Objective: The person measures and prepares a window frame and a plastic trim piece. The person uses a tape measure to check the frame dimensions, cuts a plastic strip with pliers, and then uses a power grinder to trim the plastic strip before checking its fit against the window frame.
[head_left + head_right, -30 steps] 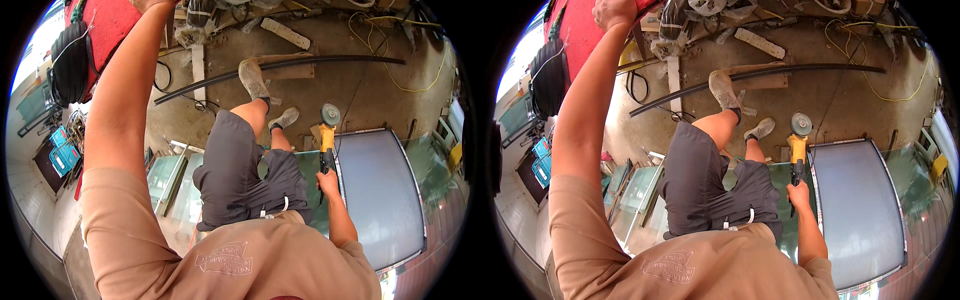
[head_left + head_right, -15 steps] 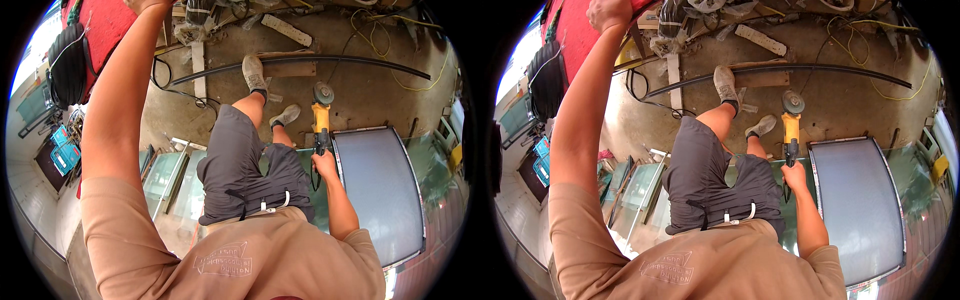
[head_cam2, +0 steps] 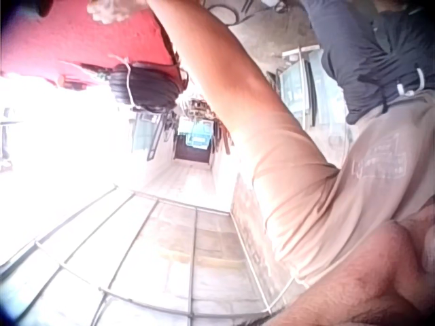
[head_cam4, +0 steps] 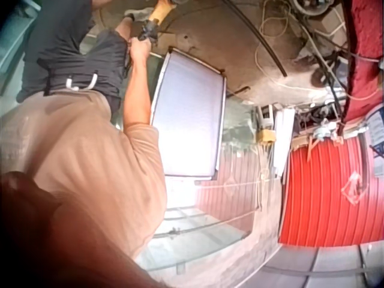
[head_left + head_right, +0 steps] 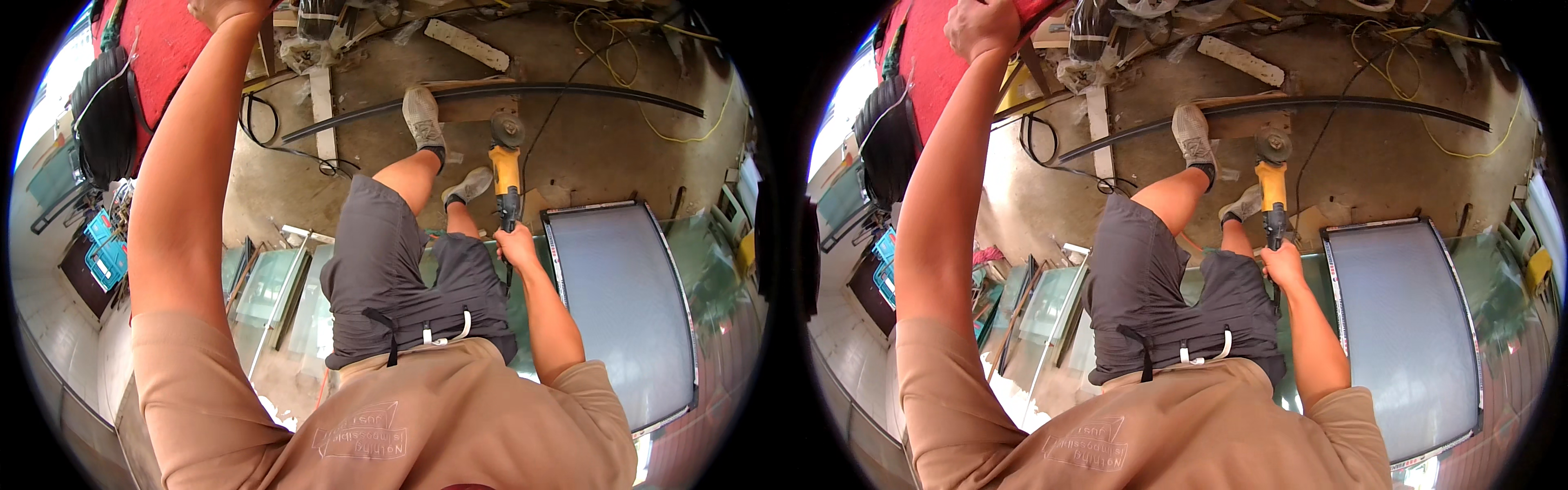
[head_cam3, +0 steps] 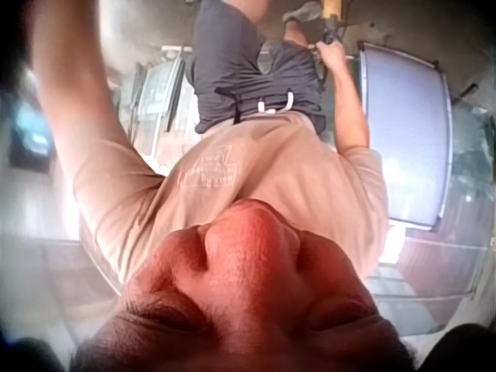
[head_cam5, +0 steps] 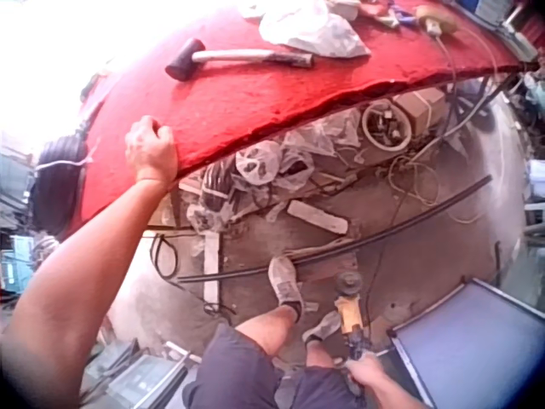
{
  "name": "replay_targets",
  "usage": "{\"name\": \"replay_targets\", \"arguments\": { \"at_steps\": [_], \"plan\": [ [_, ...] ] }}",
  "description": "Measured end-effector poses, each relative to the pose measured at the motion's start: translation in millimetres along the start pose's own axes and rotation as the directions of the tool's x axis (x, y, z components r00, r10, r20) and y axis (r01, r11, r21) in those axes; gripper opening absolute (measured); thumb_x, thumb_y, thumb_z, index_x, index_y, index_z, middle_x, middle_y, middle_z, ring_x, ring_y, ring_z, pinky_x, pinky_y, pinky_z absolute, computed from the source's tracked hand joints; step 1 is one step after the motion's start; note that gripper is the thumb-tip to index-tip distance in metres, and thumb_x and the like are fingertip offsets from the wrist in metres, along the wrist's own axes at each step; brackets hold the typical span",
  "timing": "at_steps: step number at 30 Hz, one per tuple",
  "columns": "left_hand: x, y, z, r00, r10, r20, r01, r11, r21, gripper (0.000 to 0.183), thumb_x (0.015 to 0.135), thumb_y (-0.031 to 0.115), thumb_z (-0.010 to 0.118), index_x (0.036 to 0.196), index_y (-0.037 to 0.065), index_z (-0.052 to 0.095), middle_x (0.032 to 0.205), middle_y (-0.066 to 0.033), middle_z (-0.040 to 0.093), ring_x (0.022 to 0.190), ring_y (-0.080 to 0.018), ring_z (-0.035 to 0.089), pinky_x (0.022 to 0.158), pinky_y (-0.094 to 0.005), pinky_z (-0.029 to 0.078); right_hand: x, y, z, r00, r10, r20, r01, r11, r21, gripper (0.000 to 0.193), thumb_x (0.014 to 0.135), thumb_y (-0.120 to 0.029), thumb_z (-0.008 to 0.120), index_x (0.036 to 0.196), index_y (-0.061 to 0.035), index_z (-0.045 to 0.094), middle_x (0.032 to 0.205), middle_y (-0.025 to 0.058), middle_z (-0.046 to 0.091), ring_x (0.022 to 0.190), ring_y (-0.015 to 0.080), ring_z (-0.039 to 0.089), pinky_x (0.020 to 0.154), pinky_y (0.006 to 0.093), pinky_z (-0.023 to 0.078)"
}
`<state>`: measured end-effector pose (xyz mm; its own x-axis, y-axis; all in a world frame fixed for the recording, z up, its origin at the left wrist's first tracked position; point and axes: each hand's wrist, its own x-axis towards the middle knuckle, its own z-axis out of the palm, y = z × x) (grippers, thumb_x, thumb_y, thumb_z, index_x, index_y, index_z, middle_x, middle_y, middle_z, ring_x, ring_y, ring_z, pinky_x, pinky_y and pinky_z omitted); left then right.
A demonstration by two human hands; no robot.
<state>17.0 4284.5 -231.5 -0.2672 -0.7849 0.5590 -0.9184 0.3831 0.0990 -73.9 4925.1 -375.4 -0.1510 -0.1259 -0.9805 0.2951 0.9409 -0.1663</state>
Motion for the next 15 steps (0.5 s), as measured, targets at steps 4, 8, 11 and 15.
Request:
{"name": "replay_targets", "arguments": {
  "at_steps": [4,8,11,15],
  "plan": [
    [8.5,-11.4,0.1,0.987,-0.054,0.152,0.051,0.998,0.029,0.028,0.094,0.028,0.062,0.105,0.004,0.072,0.115,-0.0236,0.072,0.115,-0.0423,0.065,0.103,-0.0521,0.051,5.6,-24.6,9.4,0.997,0.0,0.072,-0.002,1.0,0.026,0.013,0.089,-0.01,0.068,0.092,0.0006,0.06,0.069,0.0061,0.064,0.052,0.0154,0.062,0.048,0.0342,0.05],
    [12.8,-30.4,5.8,0.995,0.019,0.098,-0.027,0.996,0.085,0.046,0.087,0.038,0.055,0.108,0.009,0.083,0.113,-0.0235,0.077,0.115,-0.0432,0.069,0.107,-0.0489,0.05,26.1,-31.8,21.4,0.987,-0.032,0.155,0.014,0.993,0.115,0.01,0.088,-0.009,0.068,0.089,-0.0015,0.062,0.07,0.0053,0.064,0.054,0.014,0.062,0.051,0.0343,0.051],
    [13.8,-35.1,3.9,0.993,0.0,0.121,-0.004,0.999,0.032,0.045,0.086,0.037,0.059,0.11,0.008,0.083,0.116,-0.0236,0.077,0.115,-0.0428,0.07,0.106,-0.0483,0.051,40.6,-38.2,28.6,0.969,-0.004,0.247,-0.025,0.993,0.117,0.009,0.09,-0.01,0.068,0.086,-0.0041,0.062,0.071,0.0036,0.063,0.056,0.0136,0.061,0.053,0.033,0.051],
    [-12.7,-15.0,-11.5,0.972,0.207,-0.113,-0.219,0.97,-0.109,0.035,0.089,0.028,0.067,0.114,0.005,0.076,0.118,-0.0215,0.072,0.113,-0.0392,0.065,0.103,-0.0507,0.049,71.9,-36.7,44.5,0.95,-0.001,0.311,-0.036,0.993,0.114,0.012,0.086,-0.011,0.071,0.08,-0.0049,0.063,0.069,0.0027,0.066,0.057,0.0115,0.064,0.053,0.0327,0.051]
  ]
}}
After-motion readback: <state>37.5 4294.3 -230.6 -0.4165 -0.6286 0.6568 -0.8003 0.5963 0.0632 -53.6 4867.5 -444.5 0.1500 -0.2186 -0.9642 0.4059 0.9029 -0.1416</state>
